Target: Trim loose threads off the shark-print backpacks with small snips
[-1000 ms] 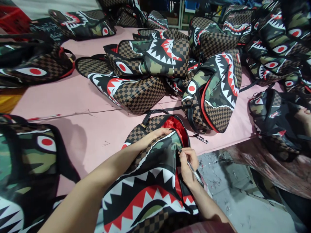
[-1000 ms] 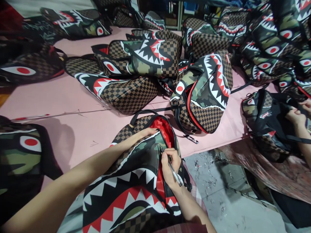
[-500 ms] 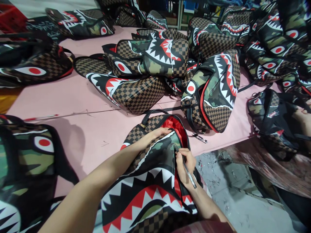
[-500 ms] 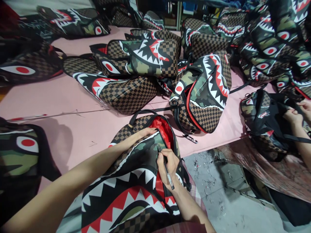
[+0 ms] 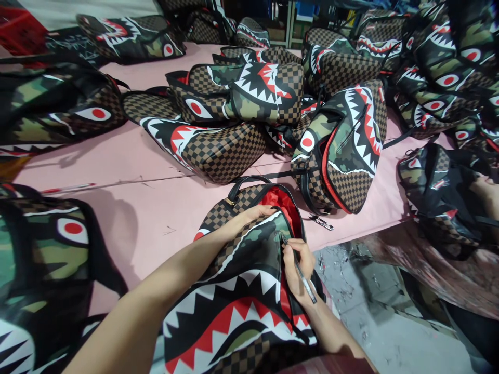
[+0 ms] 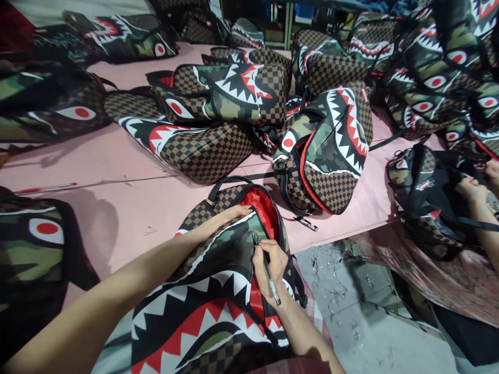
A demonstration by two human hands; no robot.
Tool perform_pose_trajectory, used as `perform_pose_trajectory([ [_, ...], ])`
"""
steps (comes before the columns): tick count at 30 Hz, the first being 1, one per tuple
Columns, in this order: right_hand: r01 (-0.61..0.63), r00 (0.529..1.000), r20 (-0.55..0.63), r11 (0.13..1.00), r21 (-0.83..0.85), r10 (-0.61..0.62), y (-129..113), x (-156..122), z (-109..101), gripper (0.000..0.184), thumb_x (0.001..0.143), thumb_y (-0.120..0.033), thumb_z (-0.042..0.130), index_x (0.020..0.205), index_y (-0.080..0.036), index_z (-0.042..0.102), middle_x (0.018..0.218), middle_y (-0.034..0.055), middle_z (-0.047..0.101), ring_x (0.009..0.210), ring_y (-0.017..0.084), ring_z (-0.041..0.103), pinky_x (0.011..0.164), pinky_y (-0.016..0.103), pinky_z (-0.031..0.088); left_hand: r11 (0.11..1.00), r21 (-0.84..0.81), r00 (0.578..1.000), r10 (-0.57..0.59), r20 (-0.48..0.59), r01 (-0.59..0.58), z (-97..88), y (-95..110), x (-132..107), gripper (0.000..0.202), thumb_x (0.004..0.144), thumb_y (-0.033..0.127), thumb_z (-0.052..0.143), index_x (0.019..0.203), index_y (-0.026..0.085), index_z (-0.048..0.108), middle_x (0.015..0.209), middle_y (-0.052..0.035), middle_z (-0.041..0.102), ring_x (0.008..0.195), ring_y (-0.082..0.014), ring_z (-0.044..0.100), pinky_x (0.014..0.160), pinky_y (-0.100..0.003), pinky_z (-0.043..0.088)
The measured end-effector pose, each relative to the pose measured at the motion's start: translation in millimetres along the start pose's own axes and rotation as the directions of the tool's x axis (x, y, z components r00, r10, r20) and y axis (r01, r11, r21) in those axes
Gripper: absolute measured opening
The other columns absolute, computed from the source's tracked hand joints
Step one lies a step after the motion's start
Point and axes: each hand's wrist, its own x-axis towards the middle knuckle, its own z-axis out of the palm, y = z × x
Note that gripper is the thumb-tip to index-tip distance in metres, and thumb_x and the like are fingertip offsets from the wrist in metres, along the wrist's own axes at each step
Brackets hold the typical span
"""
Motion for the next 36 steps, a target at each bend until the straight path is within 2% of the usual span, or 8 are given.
perform_pose_trajectory([
  [5, 0.002, 1.0, 0.012, 1.0, -0.001, -0.002, 1, 0, 0, 0.006, 0.083, -0.018, 0.049, 0.085, -0.021, 0.054, 0.083, 0.0026, 0.062, 0.074, 0.015, 0.061, 0.065, 0.029, 0.048, 0.997, 0.029, 0.997, -0.066, -0.034, 0.067, -26.6, -11, 47, 0.024, 0.074, 0.017, 0.053, 0.093, 0.017, 0.067, 0.066, -0.003, 0.067, 0.078, -0.021, 0.065, 0.064, -0.026, 0.049],
  [16, -0.017, 1.0, 0.006, 0.999, 0.047, 0.017, 2, -2, 0, 0.007, 0.083, -0.016, 0.051, 0.085, -0.021, 0.054, 0.082, 0.0011, 0.062, 0.075, 0.014, 0.061, 0.067, 0.028, 0.048, 0.996, 0.029, 0.996, -0.083, -0.024, 0.083, -43.8, -25, 51, 0.027, 0.076, 0.017, 0.049, 0.096, 0.019, 0.066, 0.067, -0.0019, 0.067, 0.077, -0.0205, 0.065, 0.065, -0.027, 0.05],
  [19, -0.027, 1.0, 0.006, 0.999, 0.042, 0.026, 3, -2, 0, 0.006, 0.083, -0.016, 0.05, 0.085, -0.021, 0.053, 0.083, 0.0019, 0.062, 0.075, 0.014, 0.061, 0.066, 0.028, 0.049, 0.997, 0.029, 0.998, -0.066, -0.011, 0.066, -42.0, -22, 52, 0.025, 0.076, 0.017, 0.049, 0.094, 0.018, 0.067, 0.067, -0.0024, 0.067, 0.08, -0.0207, 0.065, 0.067, -0.027, 0.05],
  [22, -0.04, 0.999, -0.012, 0.999, 0.029, 0.041, 3, -2, 0, 0.005, 0.083, -0.017, 0.05, 0.084, -0.02, 0.053, 0.084, 0.0022, 0.062, 0.074, 0.014, 0.061, 0.065, 0.028, 0.049, 0.996, 0.062, 0.996, -0.059, -0.07, 0.063, -32.1, -16, 50, 0.028, 0.076, 0.019, 0.049, 0.099, 0.016, 0.065, 0.082, -0.0059, 0.07, 0.091, -0.023, 0.063, 0.074, -0.029, 0.05],
  [25, -0.022, 1.0, -0.005, 0.999, 0.025, 0.023, 3, -2, 0, 0.005, 0.083, -0.016, 0.051, 0.085, -0.02, 0.054, 0.084, 0.0018, 0.062, 0.075, 0.014, 0.062, 0.067, 0.028, 0.049, 0.994, 0.095, 0.99, -0.041, -0.133, 0.054, -15.6, -10, 28, 0.032, 0.076, 0.021, 0.049, 0.104, 0.015, 0.063, 0.099, -0.0079, 0.068, 0.104, -0.0262, 0.058, 0.083, -0.032, 0.049],
  [30, -0.035, 0.999, -0.016, 0.999, 0.033, 0.036, 5, -3, 1, 0.005, 0.083, -0.016, 0.051, 0.085, -0.02, 0.054, 0.085, 0.0022, 0.062, 0.074, 0.014, 0.062, 0.066, 0.028, 0.049, 0.976, 0.144, 0.955, 0.192, -0.224, -0.162, 15.3, -11, -51, 0.038, 0.074, 0.021, 0.055, 0.112, 0.026, 0.061, 0.116, 0.0013, 0.062, 0.119, -0.0255, 0.048, 0.088, -0.027, 0.048],
  [32, -0.045, 0.999, -0.022, 0.998, 0.036, 0.046, 6, -4, 1, 0.005, 0.083, -0.016, 0.051, 0.084, -0.02, 0.053, 0.085, 0.0025, 0.062, 0.074, 0.014, 0.062, 0.065, 0.028, 0.05, 0.969, 0.17, 0.939, 0.219, -0.265, -0.177, 26.4, -10, -73, 0.04, 0.075, 0.02, 0.056, 0.115, 0.028, 0.059, 0.12, 0.0027, 0.059, 0.121, -0.0252, 0.045, 0.089, -0.026, 0.048],
  [36, -0.029, 0.999, -0.015, 0.999, 0.031, 0.029, 7, -4, 2, 0.004, 0.083, -0.017, 0.051, 0.084, -0.02, 0.054, 0.084, 0.0022, 0.062, 0.074, 0.014, 0.062, 0.065, 0.028, 0.05, 0.967, 0.209, 0.917, 0.212, -0.339, -0.147, 36.8, -5, -80, 0.042, 0.074, 0.017, 0.059, 0.115, 0.026, 0.059, 0.123, -0.0002, 0.057, 0.122, -0.0256, 0.043, 0.091, -0.027, 0.047],
])
